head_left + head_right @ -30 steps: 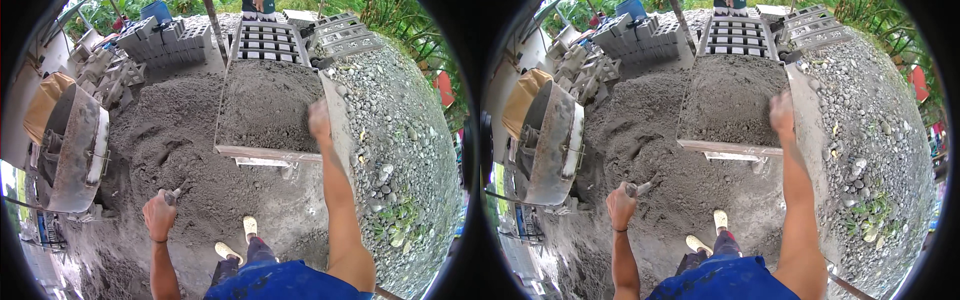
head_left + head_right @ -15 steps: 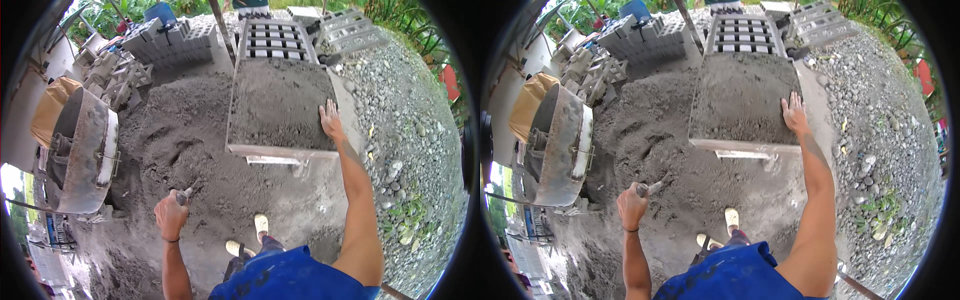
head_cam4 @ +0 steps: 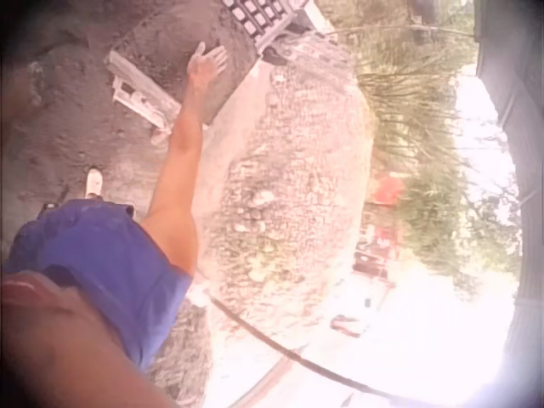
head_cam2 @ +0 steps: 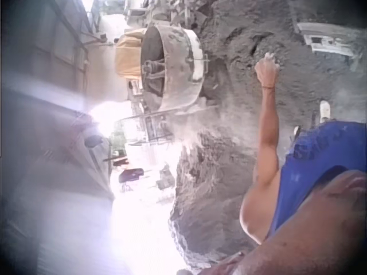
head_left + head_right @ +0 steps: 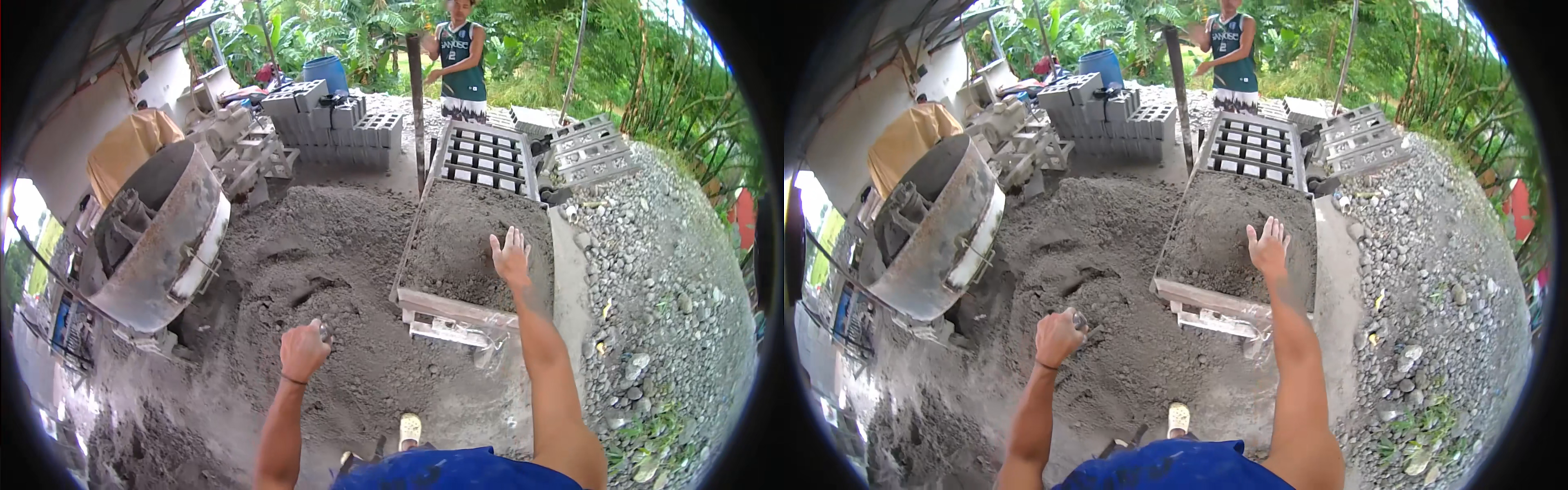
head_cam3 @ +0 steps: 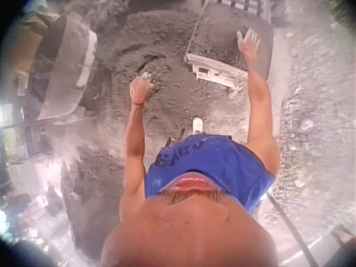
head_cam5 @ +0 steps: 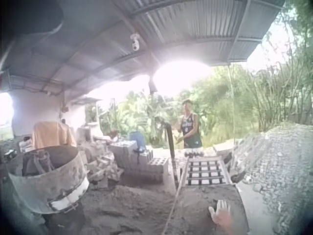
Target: The person rakes a cement mixture on the ground with a hoe, then levels and pats the mixture onto a cinder block mold tray by hand.
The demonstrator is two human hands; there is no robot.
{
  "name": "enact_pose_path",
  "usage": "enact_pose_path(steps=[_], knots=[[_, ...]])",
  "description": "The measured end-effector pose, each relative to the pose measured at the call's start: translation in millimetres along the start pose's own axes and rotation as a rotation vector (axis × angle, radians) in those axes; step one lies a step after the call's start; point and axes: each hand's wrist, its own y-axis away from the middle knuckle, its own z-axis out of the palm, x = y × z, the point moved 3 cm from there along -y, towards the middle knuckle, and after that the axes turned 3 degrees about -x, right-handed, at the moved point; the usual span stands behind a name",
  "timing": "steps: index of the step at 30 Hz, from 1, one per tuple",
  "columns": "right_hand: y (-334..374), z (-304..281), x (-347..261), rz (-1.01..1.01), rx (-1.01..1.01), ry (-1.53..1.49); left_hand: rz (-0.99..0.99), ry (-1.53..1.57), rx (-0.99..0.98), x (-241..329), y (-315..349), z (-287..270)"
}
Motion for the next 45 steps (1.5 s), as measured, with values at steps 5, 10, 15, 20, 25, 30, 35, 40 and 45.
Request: enact_pose_path(steps=[5, 10, 15, 20, 25, 30, 35, 40, 45], knots=[[96.7, -31.9, -110.9, -0.246, 0.241, -0.48, 0.011, 0.06, 0.016, 3.8, 21.5, 9.8], [244.5, -20.9, -249.3, -0.337, -0.177, -0.784, 0.038, 0.165, -0.012, -8.5, 52.4, 17.9], [312.0, -22.1, -304.3, -0.085, -0.437, -0.85, 0.081, 0.226, 0.03, -45.2, 102.5, -3.4], [355.7, -43.6, -351.5, -0.456, -0.528, -0.963, 0.019, 0.247, 0.056, -122.2, 166.0, -23.7], [409.2, -44.2, -410.5, -0.709, -0.984, -0.767, -0.038, 0.268, 0.059, -183.3, 202.4, -35.5], [435.3, -56.0, -435.2, -0.508, -0.993, -0.675, -0.053, 0.294, 0.113, -228.6, 219.6, -52.2], [472.6, -14.6, -332.9, -0.142, -0.898, -0.724, -0.078, 0.282, 0.141, -260.4, 226.3, -64.5], [620.0, 48.1, -86.7, 0.034, -0.964, -0.008, -0.007, 0.294, 0.192, -257.4, 226.9, -64.3], [849.8, 17.2, 32.6, 1.032, -1.303, -0.261, -0.037, 0.218, 0.204, -270.5, 234.8, -55.2]])
